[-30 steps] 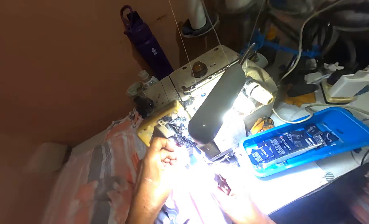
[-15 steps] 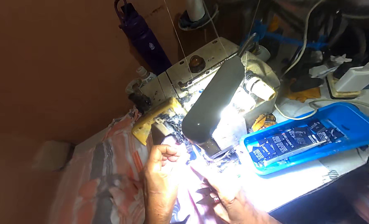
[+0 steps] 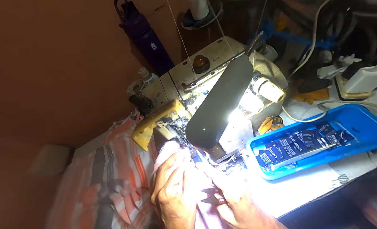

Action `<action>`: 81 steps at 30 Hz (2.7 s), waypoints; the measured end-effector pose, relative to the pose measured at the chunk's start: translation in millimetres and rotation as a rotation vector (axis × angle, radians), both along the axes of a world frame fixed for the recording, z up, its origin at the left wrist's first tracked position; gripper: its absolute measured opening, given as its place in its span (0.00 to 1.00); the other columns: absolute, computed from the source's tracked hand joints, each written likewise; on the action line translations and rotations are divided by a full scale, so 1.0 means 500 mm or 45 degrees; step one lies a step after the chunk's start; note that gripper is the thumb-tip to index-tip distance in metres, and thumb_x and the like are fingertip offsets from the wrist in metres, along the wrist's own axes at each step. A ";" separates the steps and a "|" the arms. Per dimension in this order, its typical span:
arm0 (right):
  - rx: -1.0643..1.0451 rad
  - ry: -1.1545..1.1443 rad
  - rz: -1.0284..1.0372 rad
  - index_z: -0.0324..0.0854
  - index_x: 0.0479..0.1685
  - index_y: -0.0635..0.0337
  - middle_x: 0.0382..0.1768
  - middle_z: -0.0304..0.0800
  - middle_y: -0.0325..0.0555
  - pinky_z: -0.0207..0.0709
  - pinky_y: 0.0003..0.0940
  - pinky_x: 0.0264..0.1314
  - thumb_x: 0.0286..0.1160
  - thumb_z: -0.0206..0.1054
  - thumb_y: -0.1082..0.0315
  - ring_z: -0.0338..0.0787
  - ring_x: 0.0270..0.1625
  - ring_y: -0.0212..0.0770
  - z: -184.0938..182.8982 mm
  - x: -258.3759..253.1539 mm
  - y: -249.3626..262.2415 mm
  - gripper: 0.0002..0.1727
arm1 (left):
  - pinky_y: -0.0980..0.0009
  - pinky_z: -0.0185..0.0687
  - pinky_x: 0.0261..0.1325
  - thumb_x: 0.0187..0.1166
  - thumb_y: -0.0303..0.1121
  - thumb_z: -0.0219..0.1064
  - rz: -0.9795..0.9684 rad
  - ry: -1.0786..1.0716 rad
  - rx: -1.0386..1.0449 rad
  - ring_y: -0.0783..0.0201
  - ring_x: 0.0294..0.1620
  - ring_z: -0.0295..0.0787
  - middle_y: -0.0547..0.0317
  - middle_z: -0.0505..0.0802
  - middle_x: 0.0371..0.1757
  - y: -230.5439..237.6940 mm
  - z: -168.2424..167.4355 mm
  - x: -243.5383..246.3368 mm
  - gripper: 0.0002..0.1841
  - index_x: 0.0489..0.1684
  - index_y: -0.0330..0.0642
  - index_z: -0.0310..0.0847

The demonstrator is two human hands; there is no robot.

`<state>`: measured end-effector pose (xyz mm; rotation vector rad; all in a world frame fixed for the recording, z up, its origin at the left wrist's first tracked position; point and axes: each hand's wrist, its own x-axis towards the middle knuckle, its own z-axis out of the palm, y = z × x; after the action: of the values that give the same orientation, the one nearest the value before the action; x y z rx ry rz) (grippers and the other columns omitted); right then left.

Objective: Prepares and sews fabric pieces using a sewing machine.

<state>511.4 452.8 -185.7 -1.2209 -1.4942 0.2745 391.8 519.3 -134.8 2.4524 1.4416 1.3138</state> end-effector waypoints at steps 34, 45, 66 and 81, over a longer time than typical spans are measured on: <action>-0.028 0.210 0.281 0.88 0.45 0.70 0.29 0.91 0.52 0.81 0.27 0.39 0.71 0.65 0.79 0.89 0.31 0.40 0.028 -0.020 -0.032 0.09 | 0.85 0.75 0.65 0.72 0.31 0.70 -0.166 -0.160 -0.270 0.76 0.60 0.84 0.48 0.91 0.51 0.083 0.009 -0.032 0.09 0.37 0.34 0.95; -0.083 0.027 0.312 0.84 0.62 0.69 0.57 0.90 0.66 0.89 0.36 0.41 0.70 0.69 0.77 0.96 0.42 0.49 0.053 -0.040 -0.066 0.19 | 0.85 0.82 0.53 0.82 0.25 0.60 0.042 -0.628 -0.287 0.85 0.43 0.85 0.61 0.89 0.41 -0.057 -0.056 -0.088 0.11 0.48 0.20 0.80; 0.126 -0.204 -0.053 0.90 0.47 0.61 0.38 0.94 0.47 0.80 0.22 0.46 0.77 0.68 0.59 0.91 0.41 0.35 0.076 -0.005 -0.035 0.14 | 0.89 0.82 0.32 0.83 0.26 0.58 -0.016 -0.500 -0.326 0.88 0.27 0.83 0.64 0.86 0.33 -0.083 0.023 -0.104 0.09 0.41 0.26 0.79; -0.021 -0.484 -0.223 0.90 0.46 0.59 0.39 0.94 0.47 0.85 0.41 0.39 0.75 0.64 0.64 0.95 0.43 0.45 0.096 -0.079 0.017 0.12 | 0.83 0.73 0.54 0.81 0.26 0.58 0.176 -0.173 0.086 0.66 0.44 0.81 0.48 0.83 0.34 -0.126 -0.013 -0.055 0.10 0.31 0.30 0.78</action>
<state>471.9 461.1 -137.6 -1.4651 -1.6933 -0.0687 364.1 456.0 -141.1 2.2863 1.5825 1.5462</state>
